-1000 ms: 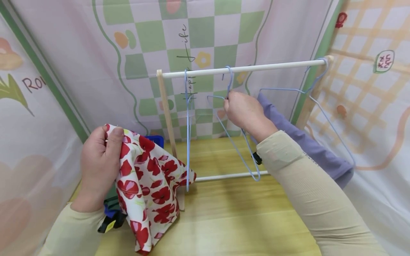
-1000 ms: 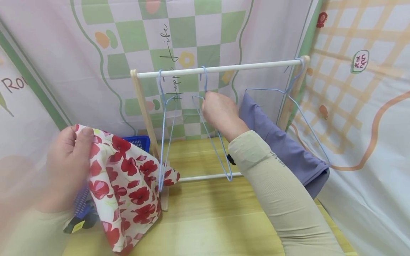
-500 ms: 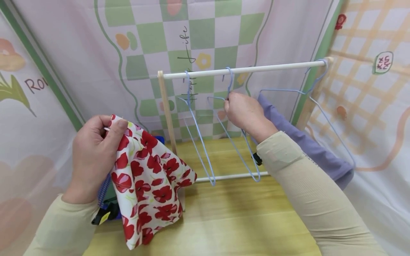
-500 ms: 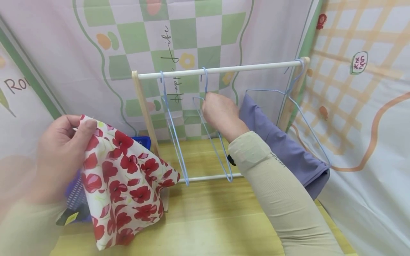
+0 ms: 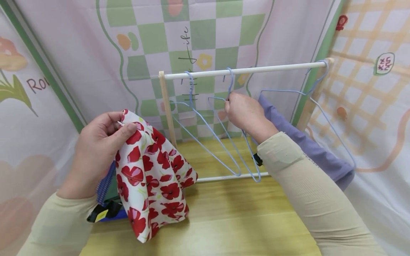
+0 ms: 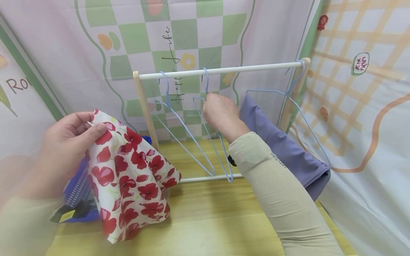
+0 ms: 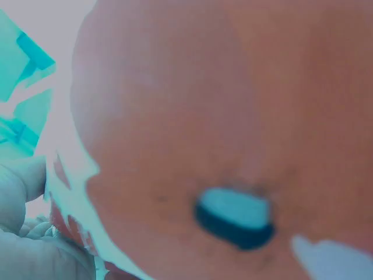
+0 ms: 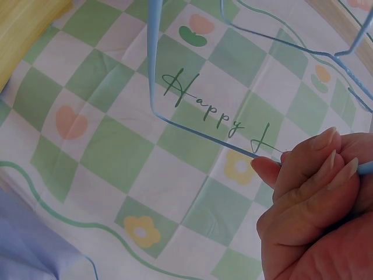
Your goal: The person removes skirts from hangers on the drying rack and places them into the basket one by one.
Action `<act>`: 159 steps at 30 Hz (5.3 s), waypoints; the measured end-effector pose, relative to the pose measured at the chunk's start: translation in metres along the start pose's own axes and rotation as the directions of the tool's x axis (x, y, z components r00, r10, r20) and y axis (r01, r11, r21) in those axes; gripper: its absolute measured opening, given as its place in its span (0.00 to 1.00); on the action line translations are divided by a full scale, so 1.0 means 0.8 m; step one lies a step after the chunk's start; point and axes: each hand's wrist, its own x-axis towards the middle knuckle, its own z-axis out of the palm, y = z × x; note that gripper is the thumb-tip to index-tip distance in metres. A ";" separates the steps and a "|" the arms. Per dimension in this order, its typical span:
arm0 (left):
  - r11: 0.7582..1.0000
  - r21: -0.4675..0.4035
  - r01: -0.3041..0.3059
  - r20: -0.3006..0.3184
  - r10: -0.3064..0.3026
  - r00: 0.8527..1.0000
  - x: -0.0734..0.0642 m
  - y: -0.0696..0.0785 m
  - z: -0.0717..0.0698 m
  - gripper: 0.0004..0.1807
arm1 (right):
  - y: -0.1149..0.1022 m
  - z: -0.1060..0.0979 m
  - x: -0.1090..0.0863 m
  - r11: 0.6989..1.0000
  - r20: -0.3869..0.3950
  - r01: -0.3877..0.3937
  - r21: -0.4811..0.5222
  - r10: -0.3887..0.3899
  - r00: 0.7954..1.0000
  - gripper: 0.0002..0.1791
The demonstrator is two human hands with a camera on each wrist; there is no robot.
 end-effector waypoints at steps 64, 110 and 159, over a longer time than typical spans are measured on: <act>0.704 0.580 -0.410 0.379 0.212 0.901 0.013 0.021 -0.010 0.06 | -0.013 0.004 0.002 1.000 -0.019 -0.007 0.001 0.007 1.000 0.20; 0.674 0.611 -0.415 0.242 0.340 0.909 0.014 0.004 0.001 0.20 | -0.013 0.009 0.002 0.999 -0.025 0.019 0.026 -0.018 1.000 0.20; 0.828 0.546 -0.126 0.466 -0.175 0.867 0.023 0.020 -0.036 0.20 | -0.020 0.013 0.004 0.999 -0.034 0.018 0.036 -0.017 0.999 0.21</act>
